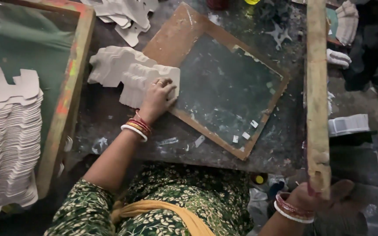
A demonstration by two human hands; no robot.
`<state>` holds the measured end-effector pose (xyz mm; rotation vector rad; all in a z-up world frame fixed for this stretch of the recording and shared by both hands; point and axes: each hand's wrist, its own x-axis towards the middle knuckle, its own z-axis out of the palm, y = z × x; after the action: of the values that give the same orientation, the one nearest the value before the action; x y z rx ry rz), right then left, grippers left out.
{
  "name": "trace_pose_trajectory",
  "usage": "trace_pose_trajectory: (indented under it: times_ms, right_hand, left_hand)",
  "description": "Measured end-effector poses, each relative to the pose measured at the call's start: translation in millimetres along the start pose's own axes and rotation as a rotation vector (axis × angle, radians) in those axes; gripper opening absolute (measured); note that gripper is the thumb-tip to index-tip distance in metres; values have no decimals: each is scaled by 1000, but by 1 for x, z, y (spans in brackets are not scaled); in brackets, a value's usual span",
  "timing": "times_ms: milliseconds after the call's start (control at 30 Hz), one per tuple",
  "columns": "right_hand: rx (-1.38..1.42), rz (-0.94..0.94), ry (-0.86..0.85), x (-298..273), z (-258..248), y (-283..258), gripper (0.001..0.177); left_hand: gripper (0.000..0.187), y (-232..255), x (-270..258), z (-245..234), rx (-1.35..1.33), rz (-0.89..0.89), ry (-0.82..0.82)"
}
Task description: The person performs screen printing by placing a white plastic piece onto a screen and using a squeegee to press down and pull the material through the mesh. The person repeatedly lifts the squeegee and repositions the plastic piece to continue the printing process.
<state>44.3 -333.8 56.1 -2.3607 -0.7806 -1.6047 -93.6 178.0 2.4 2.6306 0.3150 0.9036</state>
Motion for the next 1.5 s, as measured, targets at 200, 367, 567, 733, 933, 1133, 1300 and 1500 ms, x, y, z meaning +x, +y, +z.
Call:
trace_pose_trajectory:
  times_ms: [200, 367, 567, 733, 933, 1133, 1300, 1500]
  right_hand:
    - [-35, -102, -28, 2, -8, 8, 51]
    - [-235, -33, -22, -25, 6, 21, 55]
    - [199, 470, -28, 59, -19, -33, 48]
    - [355, 372, 97, 71, -21, -42, 54]
    - [140, 475, 0, 26, -4, -21, 49]
    - [244, 139, 162, 42, 1, -25, 49]
    - [857, 714, 31, 18, 5, -61, 33]
    - [967, 6, -439, 55, 8, -146, 20]
  left_hand:
    - [8, 13, -11, 15, -173, -214, -217]
    - [15, 106, -36, 74, -298, 82, -355]
    - [39, 156, 7, 146, -340, 252, -300]
    - [36, 176, 16, 138, -349, 290, -434]
    - [37, 181, 6, 104, -301, 380, -479]
    - [39, 181, -5, 100, -354, 386, -468]
    - [33, 174, -48, 73, -600, 299, -463]
    - [49, 132, -72, -35, -1079, -751, -568]
